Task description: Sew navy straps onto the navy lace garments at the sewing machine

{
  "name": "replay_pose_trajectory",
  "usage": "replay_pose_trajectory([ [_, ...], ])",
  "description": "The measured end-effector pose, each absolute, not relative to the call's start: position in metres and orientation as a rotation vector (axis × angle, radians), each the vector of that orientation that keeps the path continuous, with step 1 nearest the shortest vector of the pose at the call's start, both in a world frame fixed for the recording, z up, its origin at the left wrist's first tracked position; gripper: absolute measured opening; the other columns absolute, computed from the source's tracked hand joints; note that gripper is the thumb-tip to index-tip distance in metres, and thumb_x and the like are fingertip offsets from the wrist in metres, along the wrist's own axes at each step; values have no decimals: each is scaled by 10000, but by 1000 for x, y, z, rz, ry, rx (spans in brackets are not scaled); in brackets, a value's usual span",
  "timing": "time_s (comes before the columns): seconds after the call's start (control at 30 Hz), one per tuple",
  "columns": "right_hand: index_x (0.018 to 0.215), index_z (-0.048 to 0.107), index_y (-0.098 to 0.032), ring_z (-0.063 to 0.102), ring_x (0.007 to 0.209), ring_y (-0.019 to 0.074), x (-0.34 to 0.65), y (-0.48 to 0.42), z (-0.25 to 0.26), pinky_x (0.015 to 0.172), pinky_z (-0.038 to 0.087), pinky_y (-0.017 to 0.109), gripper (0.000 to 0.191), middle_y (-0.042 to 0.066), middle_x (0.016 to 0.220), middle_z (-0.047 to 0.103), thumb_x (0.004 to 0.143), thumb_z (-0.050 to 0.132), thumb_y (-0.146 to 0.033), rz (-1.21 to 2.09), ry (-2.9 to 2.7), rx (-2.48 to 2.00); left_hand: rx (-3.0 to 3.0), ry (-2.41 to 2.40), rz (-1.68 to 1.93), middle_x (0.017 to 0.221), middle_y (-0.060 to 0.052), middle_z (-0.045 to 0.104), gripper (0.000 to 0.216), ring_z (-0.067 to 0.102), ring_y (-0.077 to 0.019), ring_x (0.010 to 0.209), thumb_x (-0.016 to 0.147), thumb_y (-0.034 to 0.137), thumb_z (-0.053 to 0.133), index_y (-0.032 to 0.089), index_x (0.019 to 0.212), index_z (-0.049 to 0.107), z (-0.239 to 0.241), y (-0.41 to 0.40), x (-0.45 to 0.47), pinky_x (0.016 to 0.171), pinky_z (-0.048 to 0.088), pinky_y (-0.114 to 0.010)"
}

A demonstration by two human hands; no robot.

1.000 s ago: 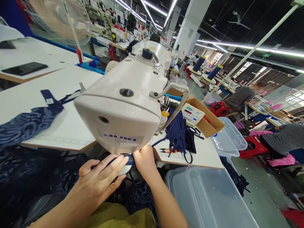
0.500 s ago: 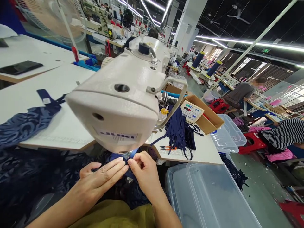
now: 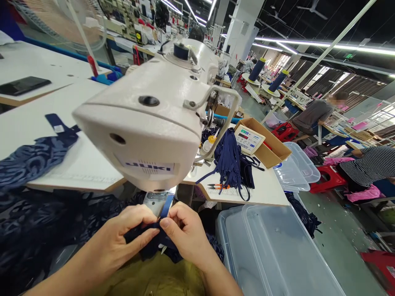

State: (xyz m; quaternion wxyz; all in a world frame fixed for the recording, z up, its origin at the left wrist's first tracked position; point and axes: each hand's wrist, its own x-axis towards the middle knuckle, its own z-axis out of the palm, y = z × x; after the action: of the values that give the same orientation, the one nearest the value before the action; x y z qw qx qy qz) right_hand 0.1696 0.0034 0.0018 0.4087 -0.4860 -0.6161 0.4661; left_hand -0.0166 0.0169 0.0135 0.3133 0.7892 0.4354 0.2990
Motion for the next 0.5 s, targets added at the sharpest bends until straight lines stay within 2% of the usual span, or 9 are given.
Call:
replay_pose_trajectory([
  [0.1,811,608,-205,454,670,129,170,1,-2,609,375,242,274,-6,755,489,881,553,-464,1139,-1557,-1146,1902,1067,773,748,39,644,180,588,-108,678,892,349,501,225,813,604,18,14,-14,590,478,-192],
  [0.17,897,647,-226,493,700,138,170,1,-5,613,403,247,247,9,824,532,835,627,-464,1154,-1526,-1090,1870,1037,768,743,42,644,194,594,-102,677,894,334,496,219,779,603,19,12,-13,598,476,-182],
  [0.23,880,671,-245,537,735,149,168,0,-6,624,428,251,193,13,856,570,784,708,-408,1142,-1486,-1060,1893,1043,760,748,51,646,184,605,-95,685,891,319,500,225,779,612,17,10,-12,613,471,-171],
  [0.33,808,686,-260,596,778,160,164,-3,-9,659,460,262,51,7,849,638,786,728,-280,1058,-1447,-1010,1982,1090,765,745,70,646,147,611,-78,656,889,303,502,260,855,638,12,10,-13,584,451,-151],
  [0.5,844,710,-303,639,762,146,158,-6,-18,706,491,268,142,-17,826,699,806,702,-166,900,-1398,-937,2307,1171,823,694,57,620,211,610,-96,601,937,308,426,279,942,635,6,8,-13,520,431,-187],
])
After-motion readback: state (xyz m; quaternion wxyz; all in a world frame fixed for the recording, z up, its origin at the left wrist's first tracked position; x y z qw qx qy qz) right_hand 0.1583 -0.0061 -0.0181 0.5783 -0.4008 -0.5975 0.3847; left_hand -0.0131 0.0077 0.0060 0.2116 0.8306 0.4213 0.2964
